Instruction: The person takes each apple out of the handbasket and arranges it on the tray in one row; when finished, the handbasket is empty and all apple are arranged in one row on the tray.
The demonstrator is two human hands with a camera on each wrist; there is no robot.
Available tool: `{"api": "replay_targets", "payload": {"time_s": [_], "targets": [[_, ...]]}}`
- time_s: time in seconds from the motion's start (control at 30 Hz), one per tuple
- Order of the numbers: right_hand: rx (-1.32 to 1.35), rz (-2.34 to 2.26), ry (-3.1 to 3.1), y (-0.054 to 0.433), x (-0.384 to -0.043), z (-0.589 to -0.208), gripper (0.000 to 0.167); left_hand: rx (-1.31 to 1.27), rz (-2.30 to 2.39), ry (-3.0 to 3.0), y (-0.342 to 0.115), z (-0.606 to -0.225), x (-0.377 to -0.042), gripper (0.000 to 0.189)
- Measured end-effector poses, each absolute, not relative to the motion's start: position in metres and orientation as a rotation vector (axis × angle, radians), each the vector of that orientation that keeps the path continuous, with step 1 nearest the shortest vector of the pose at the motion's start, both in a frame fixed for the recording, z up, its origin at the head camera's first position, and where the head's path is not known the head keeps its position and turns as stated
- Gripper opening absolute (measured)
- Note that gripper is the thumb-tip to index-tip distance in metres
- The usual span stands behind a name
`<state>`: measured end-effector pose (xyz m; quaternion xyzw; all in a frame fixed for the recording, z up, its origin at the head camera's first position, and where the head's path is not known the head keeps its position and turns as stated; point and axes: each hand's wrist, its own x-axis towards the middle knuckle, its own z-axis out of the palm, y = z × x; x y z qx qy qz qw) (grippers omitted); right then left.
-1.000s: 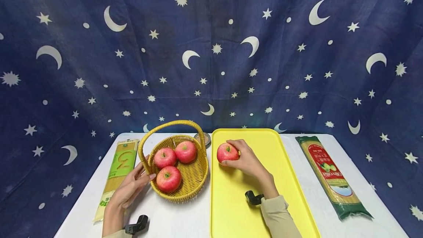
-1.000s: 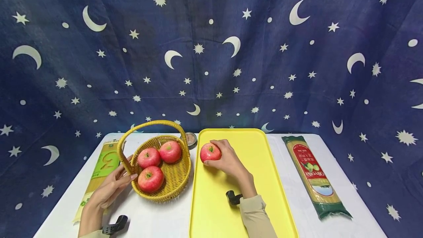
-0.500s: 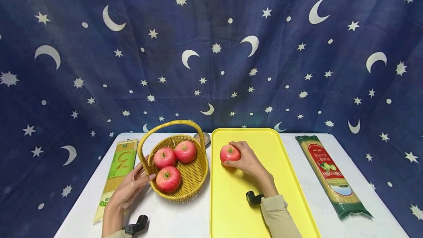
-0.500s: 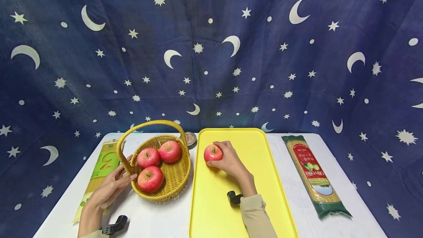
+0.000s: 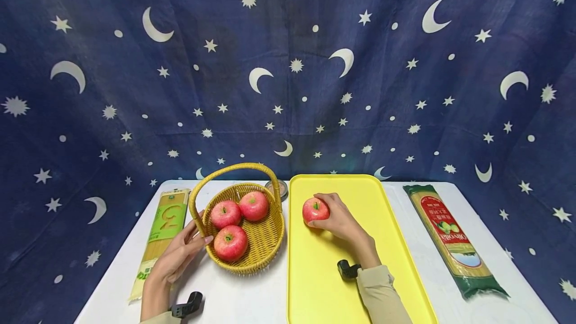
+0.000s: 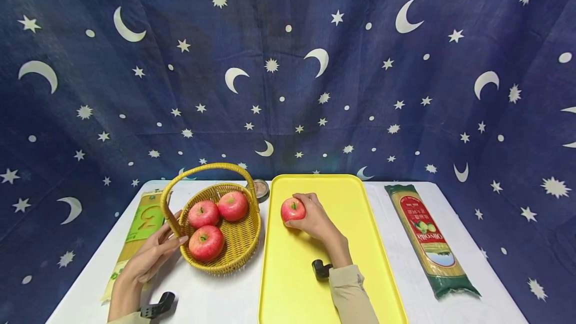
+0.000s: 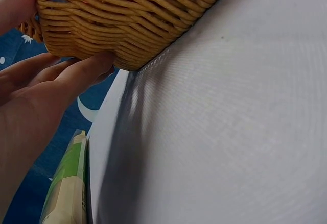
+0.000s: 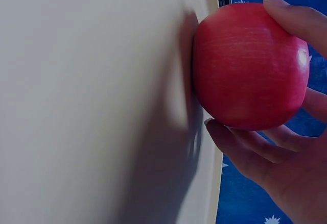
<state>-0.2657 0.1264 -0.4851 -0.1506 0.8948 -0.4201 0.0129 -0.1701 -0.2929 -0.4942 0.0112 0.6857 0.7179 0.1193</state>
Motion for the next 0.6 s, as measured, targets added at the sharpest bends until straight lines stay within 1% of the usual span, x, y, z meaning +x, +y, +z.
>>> {"api": "replay_targets", "payload": {"time_s": [0.2, 0.43, 0.6], "targets": [[-0.502, -1.295, 2.784, 0.124, -0.264, -0.483, 0.080, 0.027, 2.077, 2.033, -0.296, -0.496, -0.166, 0.087], [-0.590, -1.312, 2.898, 0.121, -0.257, -0.465, 0.066, 0.018, 2.055, 2.074, -0.295, -0.495, -0.167, 0.088], [-0.721, -1.356, 2.948, 0.113, -0.246, -0.446, 0.063, 0.011, 2.062, 2.062, -0.294, -0.492, -0.170, 0.088]]}}
